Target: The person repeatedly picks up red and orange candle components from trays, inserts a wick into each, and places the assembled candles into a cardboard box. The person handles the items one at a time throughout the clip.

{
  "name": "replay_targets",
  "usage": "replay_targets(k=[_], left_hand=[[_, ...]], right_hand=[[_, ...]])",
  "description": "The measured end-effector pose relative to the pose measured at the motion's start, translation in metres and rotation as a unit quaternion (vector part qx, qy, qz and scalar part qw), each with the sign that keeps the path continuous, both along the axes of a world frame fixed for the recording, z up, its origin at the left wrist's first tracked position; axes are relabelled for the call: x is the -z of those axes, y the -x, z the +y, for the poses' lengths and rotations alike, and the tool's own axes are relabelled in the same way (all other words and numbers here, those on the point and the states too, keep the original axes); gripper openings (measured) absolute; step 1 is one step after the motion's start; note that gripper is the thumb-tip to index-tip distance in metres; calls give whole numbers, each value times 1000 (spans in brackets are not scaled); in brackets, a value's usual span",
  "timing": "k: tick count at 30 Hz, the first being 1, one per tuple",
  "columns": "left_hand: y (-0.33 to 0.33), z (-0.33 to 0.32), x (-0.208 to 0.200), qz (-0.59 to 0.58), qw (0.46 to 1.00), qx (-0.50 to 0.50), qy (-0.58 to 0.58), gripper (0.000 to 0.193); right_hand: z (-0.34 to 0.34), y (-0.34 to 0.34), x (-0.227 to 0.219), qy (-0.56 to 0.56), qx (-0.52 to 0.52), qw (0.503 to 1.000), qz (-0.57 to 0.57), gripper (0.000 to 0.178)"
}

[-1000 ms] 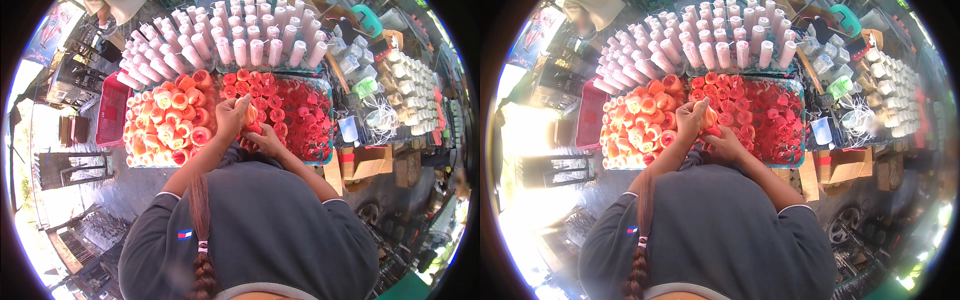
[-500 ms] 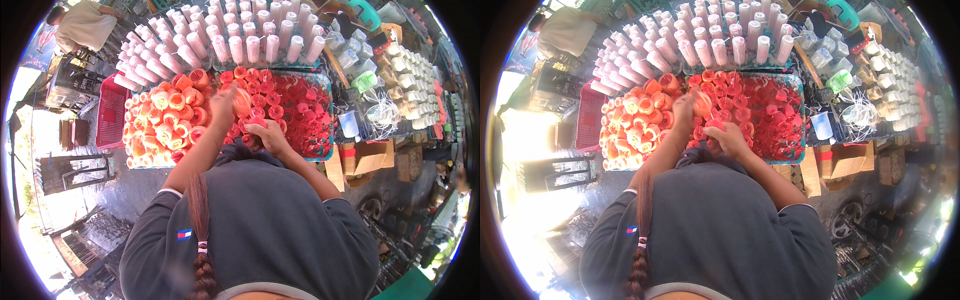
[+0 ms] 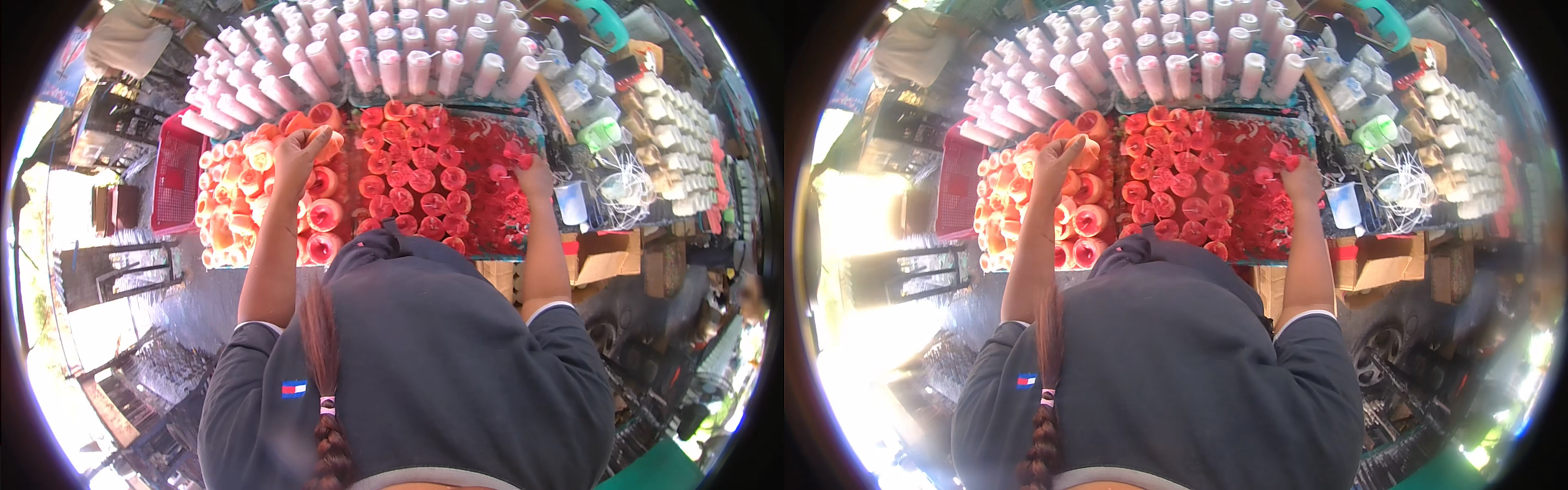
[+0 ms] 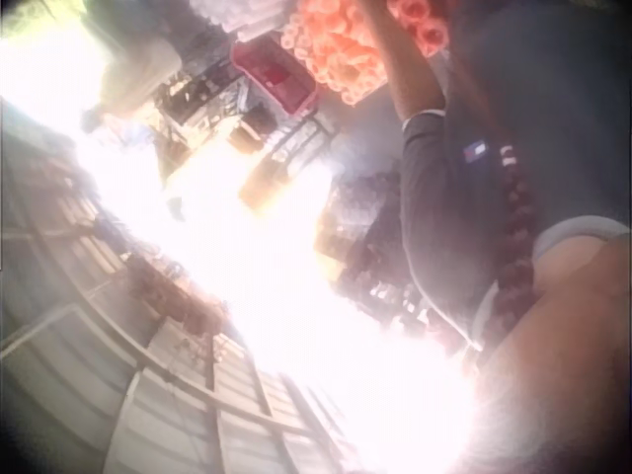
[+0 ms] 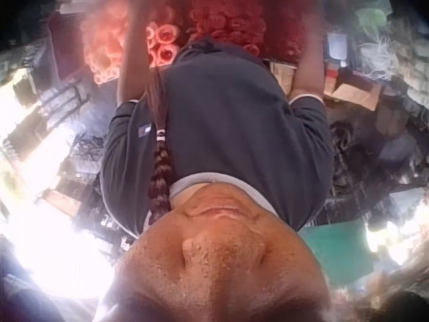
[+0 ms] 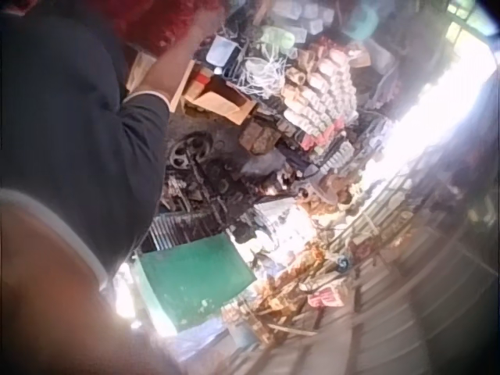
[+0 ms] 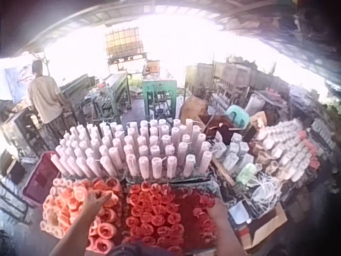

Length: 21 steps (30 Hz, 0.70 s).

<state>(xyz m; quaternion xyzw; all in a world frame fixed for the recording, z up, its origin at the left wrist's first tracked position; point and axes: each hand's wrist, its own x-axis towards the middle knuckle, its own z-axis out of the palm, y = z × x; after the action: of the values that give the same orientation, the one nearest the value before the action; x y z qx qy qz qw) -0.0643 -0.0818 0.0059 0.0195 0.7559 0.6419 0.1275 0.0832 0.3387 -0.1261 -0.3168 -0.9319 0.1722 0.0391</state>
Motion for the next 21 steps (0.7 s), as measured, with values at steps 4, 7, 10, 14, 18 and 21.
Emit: replay_targets(k=[4, 7, 10, 14, 18, 21], left_hand=[[-8, -47, 7, 16, 999, -24, 45, 27], [-14, -79, 1, 55, 991, -98, 75, 27], [-10, -116, -8, 81, 978, -150, 122, 23], [-14, -121, -29, 95, 936, -210, 266, 27], [-17, -134, -4, 265, 805, -189, 496, 30], [-25, -154, 27, 256, 796, -143, 529, 36]], right_hand=[[6, 0, 9, -12, -8, 999, 36, 56], [-2, -4, 6, -88, -23, 995, 43, 53], [-23, 5, -9, -137, -80, 977, 140, 46], [-65, 23, -30, -8, -219, 957, 191, 38], [-115, 30, -42, 20, -284, 946, 153, 54], [-126, 35, -37, -43, -276, 944, 175, 68]])
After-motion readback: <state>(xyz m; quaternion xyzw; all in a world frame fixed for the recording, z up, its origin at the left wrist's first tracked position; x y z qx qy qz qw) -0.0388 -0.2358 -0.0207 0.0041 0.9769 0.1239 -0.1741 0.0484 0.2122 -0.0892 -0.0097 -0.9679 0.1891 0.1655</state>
